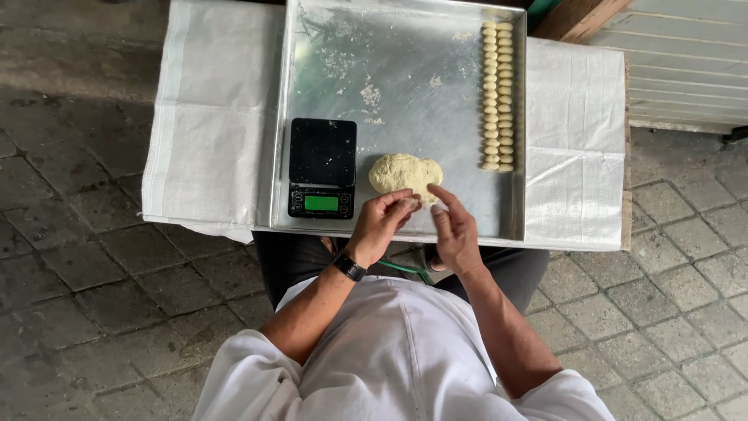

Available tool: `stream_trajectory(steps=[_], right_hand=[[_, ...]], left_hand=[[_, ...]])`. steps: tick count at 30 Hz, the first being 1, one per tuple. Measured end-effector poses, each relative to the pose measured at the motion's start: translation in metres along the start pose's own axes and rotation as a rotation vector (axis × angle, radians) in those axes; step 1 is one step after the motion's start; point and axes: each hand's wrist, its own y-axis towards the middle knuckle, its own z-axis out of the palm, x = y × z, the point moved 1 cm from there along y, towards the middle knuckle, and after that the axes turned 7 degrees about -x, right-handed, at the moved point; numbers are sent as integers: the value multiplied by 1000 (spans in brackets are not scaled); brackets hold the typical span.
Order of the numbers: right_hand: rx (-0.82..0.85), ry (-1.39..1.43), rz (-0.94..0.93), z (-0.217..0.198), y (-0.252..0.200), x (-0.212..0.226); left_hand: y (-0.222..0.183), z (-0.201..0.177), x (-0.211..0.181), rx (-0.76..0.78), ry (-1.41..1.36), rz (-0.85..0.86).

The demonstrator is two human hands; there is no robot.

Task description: Weighing small portions of dough on a digital scale and rolling them into uniform balls by hand.

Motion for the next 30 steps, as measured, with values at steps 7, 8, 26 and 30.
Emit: stream_trajectory(steps=[7,8,26,30], right_hand=[[-34,214,7,16,20,-1],[33,125,-99,18,22,6],[154,-256,-186,21,21,-32],[10,-337,-162,-4,15,-77]], left_hand=[[-39,65,-36,279,-70,103],[-31,68,-37,265,-324,-28],[36,-80,-22,-113,450,406],[76,-142,-45,-215,988,479]])
